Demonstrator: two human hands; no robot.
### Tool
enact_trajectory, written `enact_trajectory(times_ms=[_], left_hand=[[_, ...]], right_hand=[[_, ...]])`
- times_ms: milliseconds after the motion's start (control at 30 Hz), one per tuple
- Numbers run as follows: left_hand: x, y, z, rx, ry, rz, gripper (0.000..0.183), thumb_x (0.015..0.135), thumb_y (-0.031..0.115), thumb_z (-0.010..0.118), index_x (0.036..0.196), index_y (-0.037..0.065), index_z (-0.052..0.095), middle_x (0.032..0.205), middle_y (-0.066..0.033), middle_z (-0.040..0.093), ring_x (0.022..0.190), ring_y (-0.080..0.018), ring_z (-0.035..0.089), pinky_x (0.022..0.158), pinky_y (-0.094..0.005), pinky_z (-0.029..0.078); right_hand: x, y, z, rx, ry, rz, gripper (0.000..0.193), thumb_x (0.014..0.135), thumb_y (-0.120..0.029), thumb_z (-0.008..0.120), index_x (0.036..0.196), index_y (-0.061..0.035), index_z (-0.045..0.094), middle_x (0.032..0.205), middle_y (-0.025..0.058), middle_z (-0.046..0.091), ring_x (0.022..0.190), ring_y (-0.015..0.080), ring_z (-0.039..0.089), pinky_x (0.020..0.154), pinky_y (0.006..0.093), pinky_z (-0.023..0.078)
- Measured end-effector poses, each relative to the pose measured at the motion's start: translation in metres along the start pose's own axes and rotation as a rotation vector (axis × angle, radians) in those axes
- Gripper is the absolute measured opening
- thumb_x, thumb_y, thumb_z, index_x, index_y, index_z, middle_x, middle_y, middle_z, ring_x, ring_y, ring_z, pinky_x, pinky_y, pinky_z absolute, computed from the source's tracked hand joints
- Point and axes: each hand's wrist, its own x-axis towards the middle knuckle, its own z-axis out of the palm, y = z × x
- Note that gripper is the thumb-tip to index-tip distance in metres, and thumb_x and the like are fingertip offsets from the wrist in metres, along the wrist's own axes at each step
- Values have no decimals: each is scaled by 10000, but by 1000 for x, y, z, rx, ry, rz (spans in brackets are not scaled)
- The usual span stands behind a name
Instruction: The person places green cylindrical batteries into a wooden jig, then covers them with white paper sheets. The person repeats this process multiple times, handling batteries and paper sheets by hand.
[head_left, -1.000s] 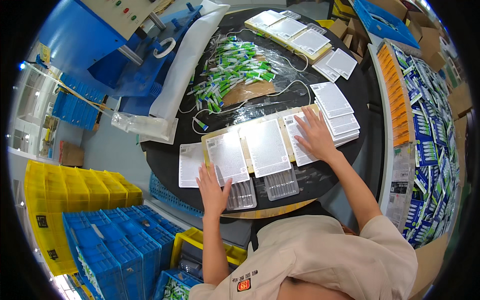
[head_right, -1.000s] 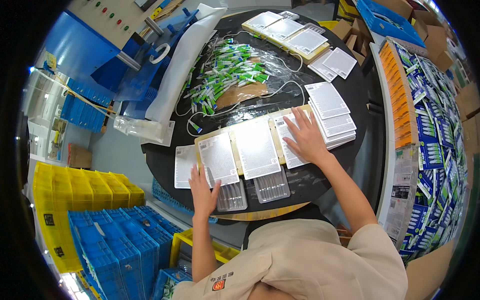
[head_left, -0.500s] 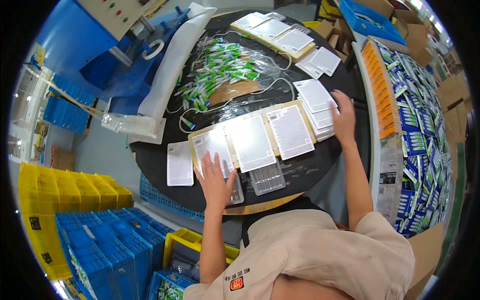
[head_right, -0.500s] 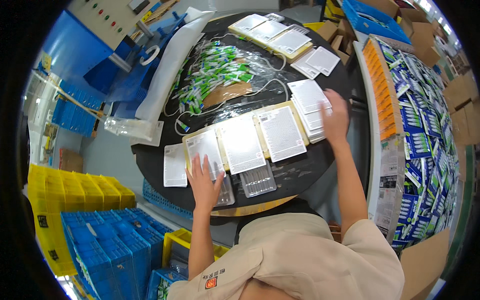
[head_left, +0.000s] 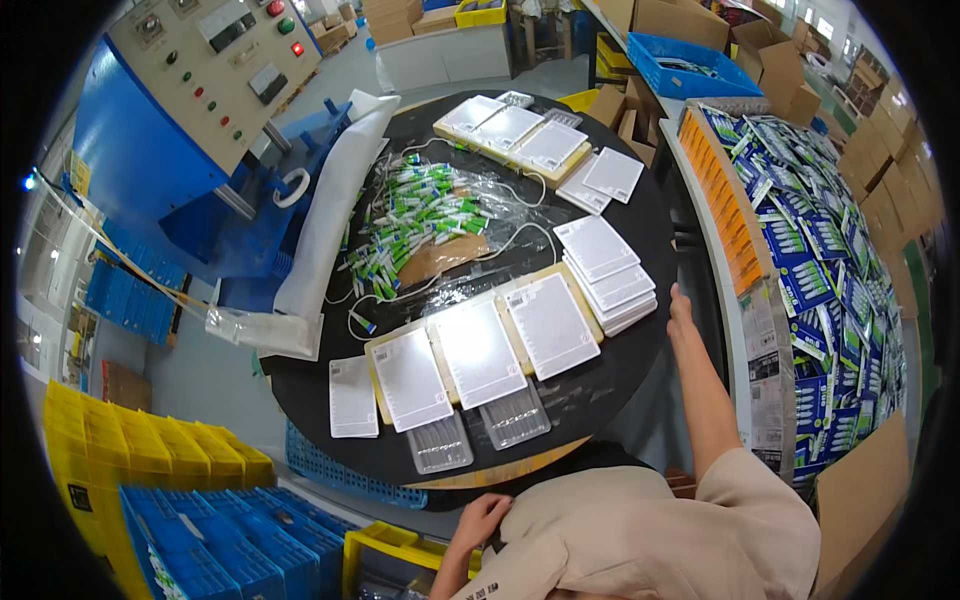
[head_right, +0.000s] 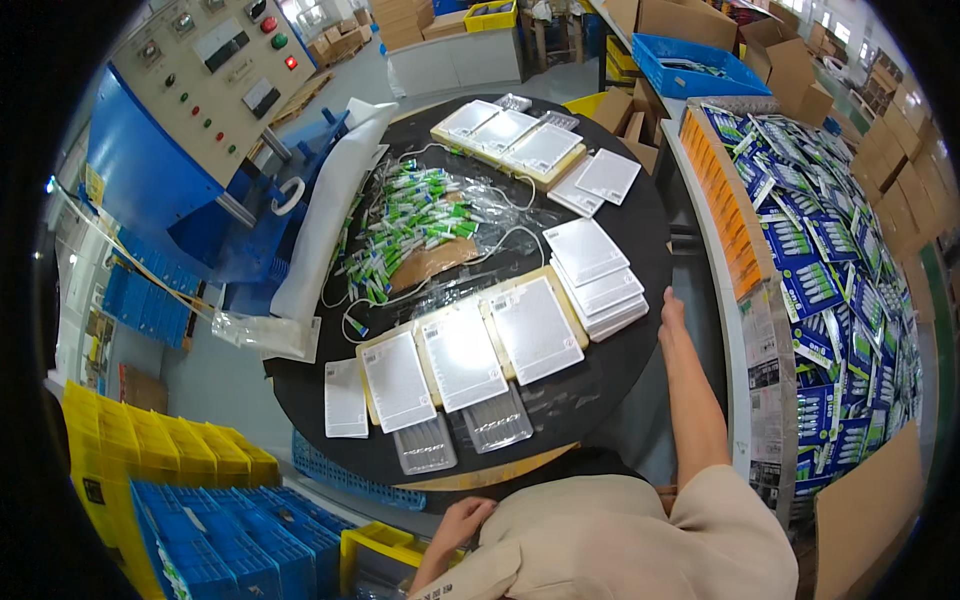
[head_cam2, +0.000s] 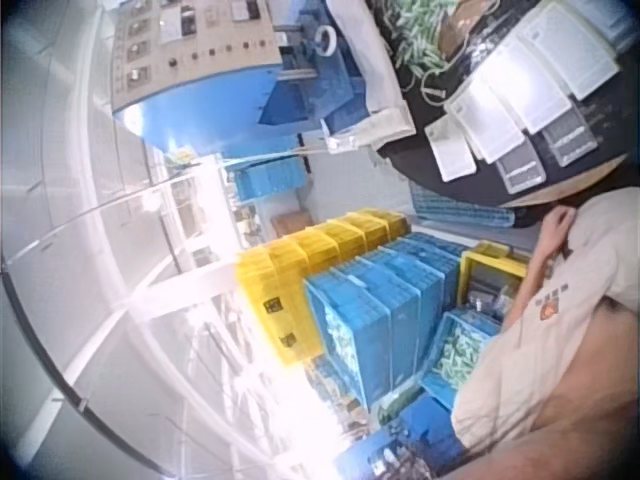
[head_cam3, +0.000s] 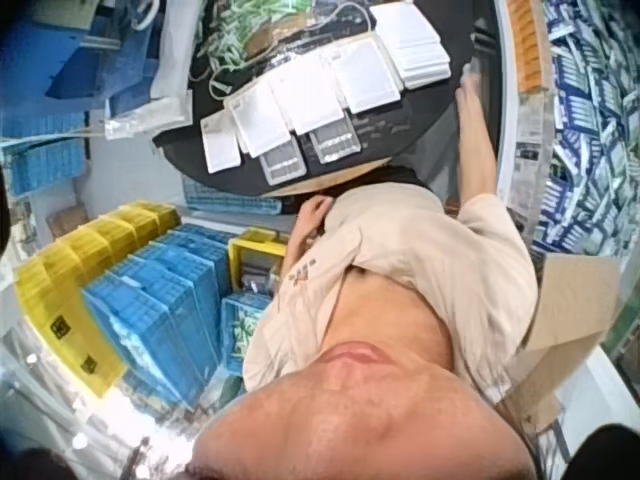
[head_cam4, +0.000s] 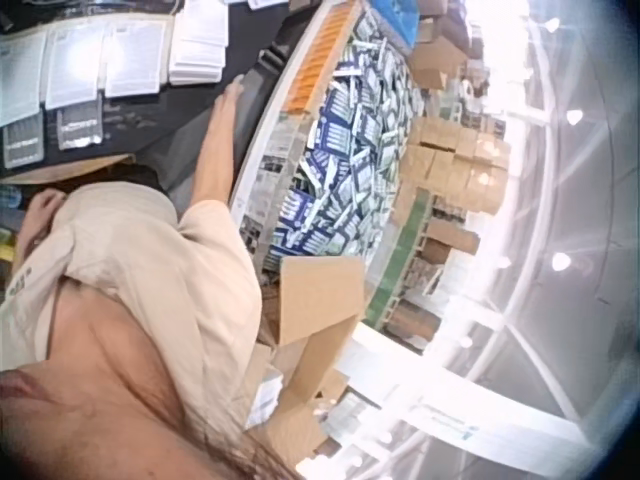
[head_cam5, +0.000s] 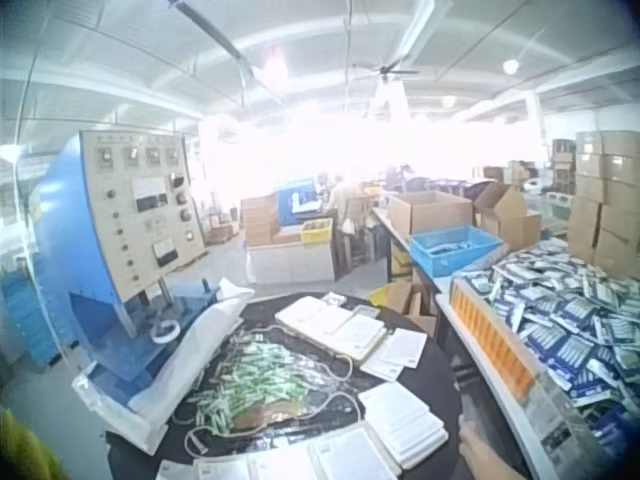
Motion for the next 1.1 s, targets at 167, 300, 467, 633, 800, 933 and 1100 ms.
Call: enact_trajectory(times_ms=[167, 300, 467, 633, 800, 933, 1100], left_hand=[[-6, -65, 20, -819, 361, -310, 383, 1085, 270, 474, 1192, -50, 655, 1141, -173, 726, 1065, -257, 705, 982, -360, 532], [21, -85, 31, -1540, 572, -318, 457, 1092, 350, 414, 1281, -37, 566, 1322, -214, 605, 1271, -330, 573, 1123, -454, 447], [47, -80, 32, -2094, 585, -222, 557, 1078, 474, 416, 1326, -9, 538, 1394, -170, 564, 1359, -342, 486, 1198, -521, 336], [55, -69, 32, -2011, 569, -53, 616, 1042, 573, 453, 1373, 62, 541, 1433, -102, 561, 1331, -283, 510, 1165, -503, 369], [53, -87, -1, -1978, 713, -11, 537, 1034, 564, 485, 1346, 144, 605, 1366, -45, 633, 1271, -249, 571, 1129, -470, 408], [57, -135, -95, -1881, 723, 238, 535, 1065, 491, 450, 1429, 117, 564, 1450, -70, 592, 1317, -289, 556, 1141, -508, 421], [71, -193, -233, -1712, 945, 45, 531, 1091, 454, 367, 1349, 59, 612, 1343, -130, 661, 1218, -320, 641, 1053, -494, 526]], right_hand=[[-147, 35, -7, 342, 8, 201, 473, 1067, -457, 510, 1113, 0, 622, 1170, 102, 648, 1017, 209, 581, 907, 422, 511], [-289, -7, -45, -319, -614, 400, 299, 982, -305, 572, 959, -27, 680, 1025, 123, 698, 943, 267, 661, 784, 433, 550], [-244, -149, -12, -1054, -228, -1024, 205, 875, -91, 597, 1047, -45, 701, 988, 157, 698, 907, 359, 669, 756, 445, 556], [-183, -147, 51, -1408, -649, -1870, 466, 935, -97, 526, 1400, -109, 545, 1513, 118, 489, 1402, 303, 471, 1184, 505, 340], [-238, -90, 90, -1251, -991, -2004, 441, 957, -145, 497, 1381, -36, 548, 1455, 192, 547, 1366, 302, 532, 1173, 486, 381], [-293, -90, 107, -958, -1025, -2063, 463, 895, -136, 552, 1300, 86, 576, 1356, 213, 618, 1268, 313, 612, 1095, 419, 483], [-307, -94, 108, -1007, -890, -1954, 461, 886, -122, 559, 1312, 53, 589, 1396, 186, 599, 1322, 305, 570, 1105, 430, 460]])
